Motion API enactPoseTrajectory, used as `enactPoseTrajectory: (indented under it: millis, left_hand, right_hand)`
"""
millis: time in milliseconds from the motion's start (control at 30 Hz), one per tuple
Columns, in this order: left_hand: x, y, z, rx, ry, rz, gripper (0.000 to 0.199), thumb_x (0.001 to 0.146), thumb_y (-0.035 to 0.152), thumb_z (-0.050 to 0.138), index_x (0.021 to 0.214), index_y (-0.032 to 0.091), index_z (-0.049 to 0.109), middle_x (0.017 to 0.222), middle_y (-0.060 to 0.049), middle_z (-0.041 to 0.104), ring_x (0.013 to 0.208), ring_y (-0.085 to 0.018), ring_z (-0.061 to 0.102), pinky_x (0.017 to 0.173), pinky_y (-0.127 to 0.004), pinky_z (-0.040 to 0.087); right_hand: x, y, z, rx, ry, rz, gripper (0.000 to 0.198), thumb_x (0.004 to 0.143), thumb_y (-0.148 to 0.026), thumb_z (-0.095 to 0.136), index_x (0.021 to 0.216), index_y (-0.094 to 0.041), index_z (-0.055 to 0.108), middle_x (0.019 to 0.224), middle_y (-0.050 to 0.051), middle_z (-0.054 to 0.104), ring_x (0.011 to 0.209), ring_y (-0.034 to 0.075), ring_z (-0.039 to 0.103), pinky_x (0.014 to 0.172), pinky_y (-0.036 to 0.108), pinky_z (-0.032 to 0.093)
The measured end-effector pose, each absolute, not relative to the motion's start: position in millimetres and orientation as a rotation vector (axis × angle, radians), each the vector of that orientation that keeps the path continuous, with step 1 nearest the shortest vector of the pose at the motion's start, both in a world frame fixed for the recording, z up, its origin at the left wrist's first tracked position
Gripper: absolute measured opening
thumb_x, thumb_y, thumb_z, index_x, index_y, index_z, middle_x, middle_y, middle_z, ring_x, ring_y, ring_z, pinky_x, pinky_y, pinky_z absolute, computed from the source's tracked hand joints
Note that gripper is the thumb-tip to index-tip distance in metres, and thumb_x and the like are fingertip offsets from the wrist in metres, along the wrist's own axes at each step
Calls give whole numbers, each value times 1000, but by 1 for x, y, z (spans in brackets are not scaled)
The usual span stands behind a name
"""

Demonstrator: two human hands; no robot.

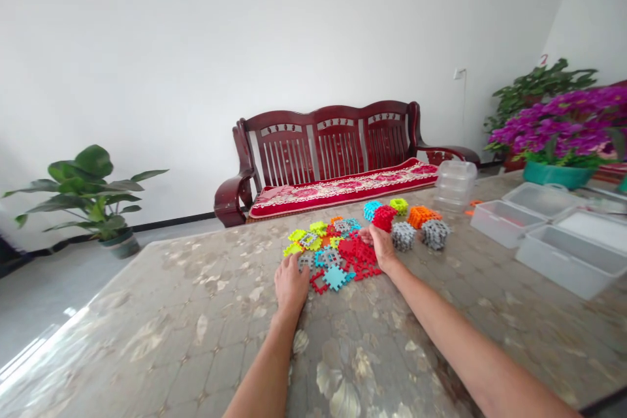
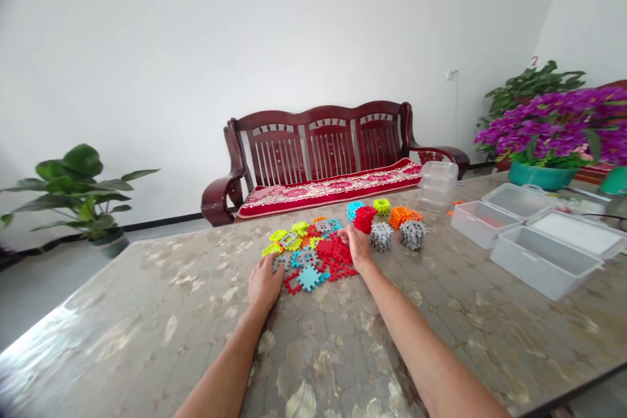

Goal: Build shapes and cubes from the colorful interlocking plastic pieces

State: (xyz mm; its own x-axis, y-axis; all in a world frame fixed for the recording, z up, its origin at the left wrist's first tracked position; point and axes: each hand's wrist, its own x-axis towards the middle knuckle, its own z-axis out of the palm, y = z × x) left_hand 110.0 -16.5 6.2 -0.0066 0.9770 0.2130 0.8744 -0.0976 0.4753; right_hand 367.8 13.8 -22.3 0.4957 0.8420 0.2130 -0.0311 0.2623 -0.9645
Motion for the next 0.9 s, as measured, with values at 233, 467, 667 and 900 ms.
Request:
enactPoseTrajectory:
  millis: [233, 467, 667, 900]
  left_hand:
    - [110, -15, 3, 2099, 1958, 723, 44, 89, 26, 47, 131, 20, 58, 138, -13, 58, 126, -25, 54, 108, -39, 38]
    - [109, -15, 2, 2057, 1938, 786, 43, 87, 23, 50, 129, 20, 59, 135, -12, 60, 126, -24, 55, 108, -38, 39]
    - [101, -9, -4, 1862, 1823, 972, 42, 85, 16, 50, 126, 21, 60, 132, -9, 62, 123, -22, 57, 105, -34, 43]
    - [98, -4, -11, 1625, 1658, 1187, 40, 83, 13, 47, 119, 19, 63, 121, -8, 67, 105, -18, 67, 94, -30, 50]
  right_hand:
    - [368, 12, -20, -1157, -858, 703, 57, 71, -76, 57, 68, -21, 73, 77, 10, 76, 76, 27, 69, 72, 40, 56]
    - [367, 10, -20, -1148, -825, 716, 60, 71, -76, 57, 69, -19, 73, 77, 12, 76, 74, 27, 69, 69, 38, 56]
    - [366, 10, -19, -1147, -814, 729, 60, 70, -77, 57, 68, -19, 73, 75, 11, 76, 72, 25, 68, 67, 36, 55]
    - [366, 7, -16, -1146, -817, 741, 61, 67, -79, 59, 66, -19, 72, 73, 11, 75, 69, 24, 68, 66, 36, 55]
